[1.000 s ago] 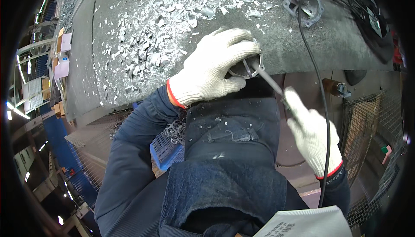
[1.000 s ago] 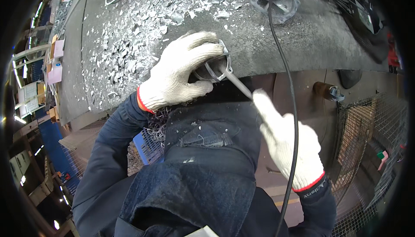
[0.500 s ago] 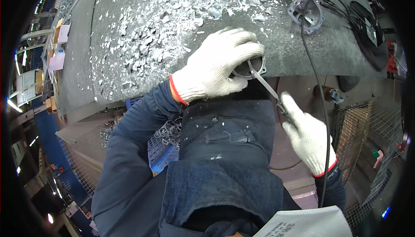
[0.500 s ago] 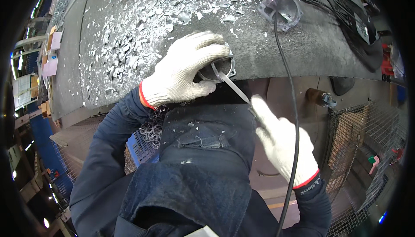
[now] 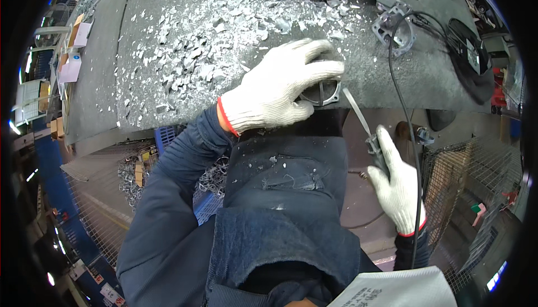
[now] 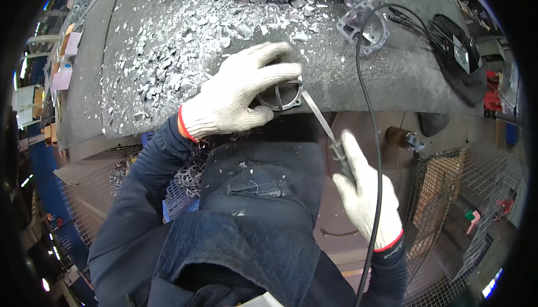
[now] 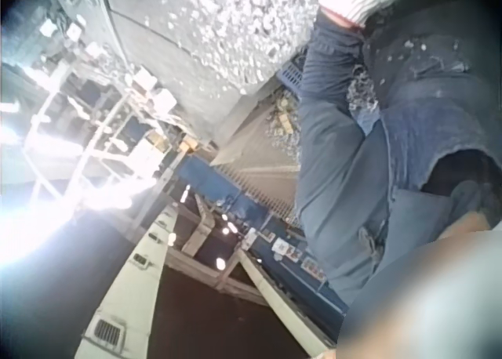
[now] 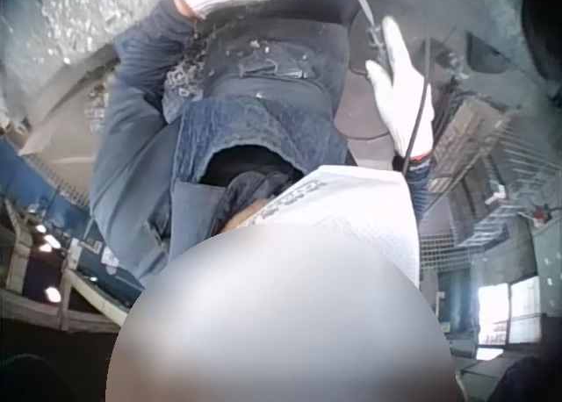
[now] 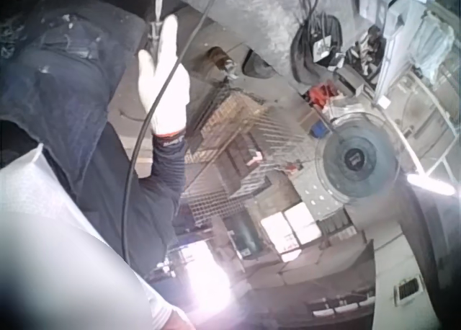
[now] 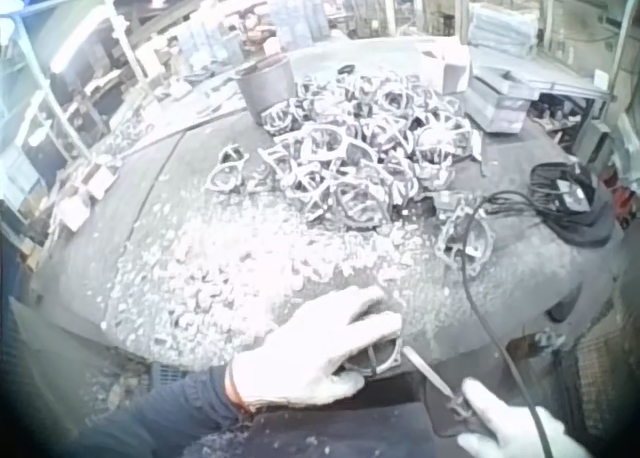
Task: The person files the edges of a metal component by hand using a handheld metal file.
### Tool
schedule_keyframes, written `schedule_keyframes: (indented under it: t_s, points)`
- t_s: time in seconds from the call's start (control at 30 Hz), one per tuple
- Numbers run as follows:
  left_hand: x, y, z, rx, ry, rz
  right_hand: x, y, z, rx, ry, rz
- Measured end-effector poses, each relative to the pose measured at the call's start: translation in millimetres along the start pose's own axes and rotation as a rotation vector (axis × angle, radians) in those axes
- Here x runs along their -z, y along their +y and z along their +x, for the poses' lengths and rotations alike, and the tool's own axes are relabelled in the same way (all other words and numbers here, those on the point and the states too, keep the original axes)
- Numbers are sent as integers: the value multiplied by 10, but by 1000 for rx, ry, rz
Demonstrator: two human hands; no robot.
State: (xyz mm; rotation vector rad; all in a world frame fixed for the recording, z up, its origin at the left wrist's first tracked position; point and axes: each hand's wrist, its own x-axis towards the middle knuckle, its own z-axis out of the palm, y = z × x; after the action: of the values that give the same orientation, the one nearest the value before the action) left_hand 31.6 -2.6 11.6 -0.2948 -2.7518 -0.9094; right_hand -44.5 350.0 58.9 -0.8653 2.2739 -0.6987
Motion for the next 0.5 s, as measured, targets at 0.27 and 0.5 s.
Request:
schedule_keyframes:
  t_s: [0.27, 0.5]
  points:
    - [-128, 496, -13, 463, 166, 258, -299, 88, -6, -276, 23, 479]
    - [71, 89, -188, 107, 32, 220, -42, 114, 147, -98, -94, 148]
